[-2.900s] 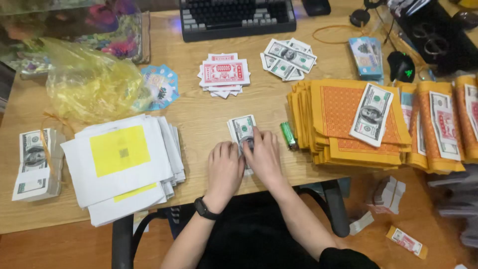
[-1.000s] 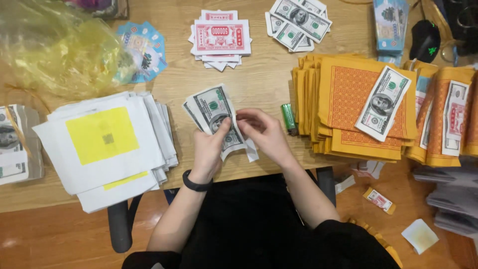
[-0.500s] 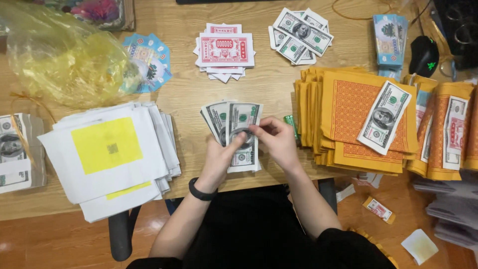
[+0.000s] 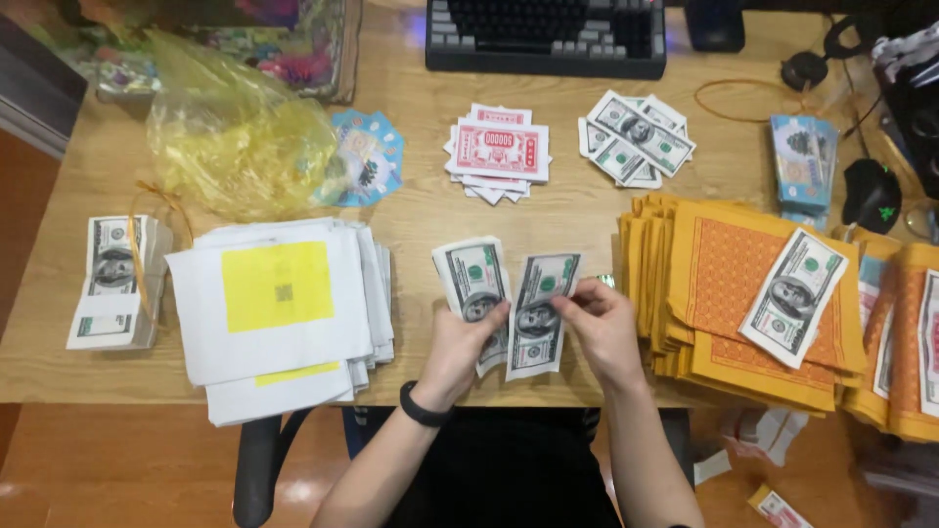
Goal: Sorting, fanning, and stacking ritual paper money on a desk
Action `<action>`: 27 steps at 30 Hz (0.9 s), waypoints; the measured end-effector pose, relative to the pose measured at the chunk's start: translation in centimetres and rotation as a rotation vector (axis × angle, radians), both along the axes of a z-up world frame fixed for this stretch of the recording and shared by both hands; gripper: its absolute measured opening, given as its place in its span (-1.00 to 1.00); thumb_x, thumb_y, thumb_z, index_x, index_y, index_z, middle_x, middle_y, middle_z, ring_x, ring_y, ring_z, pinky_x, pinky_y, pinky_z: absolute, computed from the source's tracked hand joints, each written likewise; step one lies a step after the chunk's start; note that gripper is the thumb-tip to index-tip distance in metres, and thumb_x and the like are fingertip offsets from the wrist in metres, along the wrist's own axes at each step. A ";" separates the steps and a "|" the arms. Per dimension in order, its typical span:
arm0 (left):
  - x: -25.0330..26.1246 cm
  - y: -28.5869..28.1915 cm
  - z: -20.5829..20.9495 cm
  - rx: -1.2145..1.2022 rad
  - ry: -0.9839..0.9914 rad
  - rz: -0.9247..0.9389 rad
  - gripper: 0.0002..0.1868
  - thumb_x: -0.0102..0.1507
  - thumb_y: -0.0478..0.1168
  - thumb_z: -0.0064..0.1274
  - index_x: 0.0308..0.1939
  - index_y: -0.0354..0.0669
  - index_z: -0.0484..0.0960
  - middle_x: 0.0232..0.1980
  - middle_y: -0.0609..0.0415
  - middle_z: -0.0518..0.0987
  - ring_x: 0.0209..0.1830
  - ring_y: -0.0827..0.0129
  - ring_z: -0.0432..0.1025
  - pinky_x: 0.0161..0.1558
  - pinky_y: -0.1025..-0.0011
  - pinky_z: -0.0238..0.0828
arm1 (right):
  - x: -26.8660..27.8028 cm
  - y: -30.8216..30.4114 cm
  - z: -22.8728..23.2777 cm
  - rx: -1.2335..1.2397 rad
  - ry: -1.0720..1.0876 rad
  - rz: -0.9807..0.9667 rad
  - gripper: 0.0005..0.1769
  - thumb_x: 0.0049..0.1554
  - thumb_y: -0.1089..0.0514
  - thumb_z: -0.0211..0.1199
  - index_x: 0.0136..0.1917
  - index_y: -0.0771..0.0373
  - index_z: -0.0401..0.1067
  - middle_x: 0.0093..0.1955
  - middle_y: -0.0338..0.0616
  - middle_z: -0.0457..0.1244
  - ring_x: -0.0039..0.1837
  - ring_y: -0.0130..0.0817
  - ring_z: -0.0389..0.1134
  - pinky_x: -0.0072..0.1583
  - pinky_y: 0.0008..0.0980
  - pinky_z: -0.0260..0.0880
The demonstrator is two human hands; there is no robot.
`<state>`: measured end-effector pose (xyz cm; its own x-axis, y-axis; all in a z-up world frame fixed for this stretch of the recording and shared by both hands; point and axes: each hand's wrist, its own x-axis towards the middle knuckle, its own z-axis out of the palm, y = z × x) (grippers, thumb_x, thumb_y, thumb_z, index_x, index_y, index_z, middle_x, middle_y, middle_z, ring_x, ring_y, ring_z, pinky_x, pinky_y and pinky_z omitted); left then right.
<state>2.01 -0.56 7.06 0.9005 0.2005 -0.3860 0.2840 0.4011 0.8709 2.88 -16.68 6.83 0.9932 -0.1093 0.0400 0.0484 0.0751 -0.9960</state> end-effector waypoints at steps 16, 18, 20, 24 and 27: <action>-1.4 -0.2 1.4 0.015 -0.095 -0.059 -0.62 -0.08 -0.35 0.42 -0.26 -0.39 0.61 -0.38 -0.04 0.61 -0.34 0.40 0.42 -0.30 0.34 0.48 | -1.8 0.8 -0.1 -0.003 -0.058 0.002 -0.77 -0.05 0.33 0.46 -0.10 0.32 0.50 -0.30 -0.24 0.33 -0.23 -0.57 0.28 -0.11 -0.53 0.37; -1.0 -0.4 1.6 0.038 -0.167 -0.054 -0.63 -0.05 -0.35 0.40 -0.21 -0.30 0.61 -0.34 0.04 0.60 -0.30 0.45 0.42 -0.26 0.39 0.47 | -1.8 0.8 0.1 0.001 -0.085 -0.005 -0.84 0.05 0.29 0.39 -0.06 0.29 0.52 -0.27 -0.29 0.32 -0.18 -0.61 0.24 -0.07 -0.54 0.37; -1.2 -0.2 1.0 0.070 -0.150 -0.038 -0.62 -0.05 -0.33 0.39 -0.21 -0.30 0.61 -0.35 0.03 0.60 -0.30 0.45 0.41 -0.25 0.38 0.46 | -2.2 1.1 -0.3 0.029 -0.108 -0.041 -0.89 0.05 0.32 0.38 -0.11 0.29 0.51 -0.27 -0.28 0.33 -0.17 -0.62 0.26 -0.05 -0.55 0.37; -1.3 -1.0 0.5 0.096 -0.148 -0.061 -0.58 -0.05 -0.27 0.38 -0.17 -0.28 0.60 -0.33 0.01 0.62 -0.25 0.45 0.45 -0.22 0.36 0.47 | -1.8 0.5 -2.8 0.106 -0.144 -0.073 -0.92 0.06 0.32 0.38 -0.17 0.29 0.49 -0.26 -0.25 0.35 -0.15 -0.61 0.29 0.01 -0.53 0.38; -1.9 -1.0 1.0 0.023 -0.149 -0.082 -0.53 -0.09 -0.23 0.45 -0.18 -0.27 0.60 -0.30 0.04 0.60 -0.25 0.41 0.43 -0.20 0.35 0.48 | -2.9 2.0 -0.2 0.063 -0.120 -0.090 -0.95 0.08 0.33 0.37 -0.18 0.30 0.52 -0.28 -0.24 0.35 -0.17 -0.65 0.27 -0.03 -0.54 0.39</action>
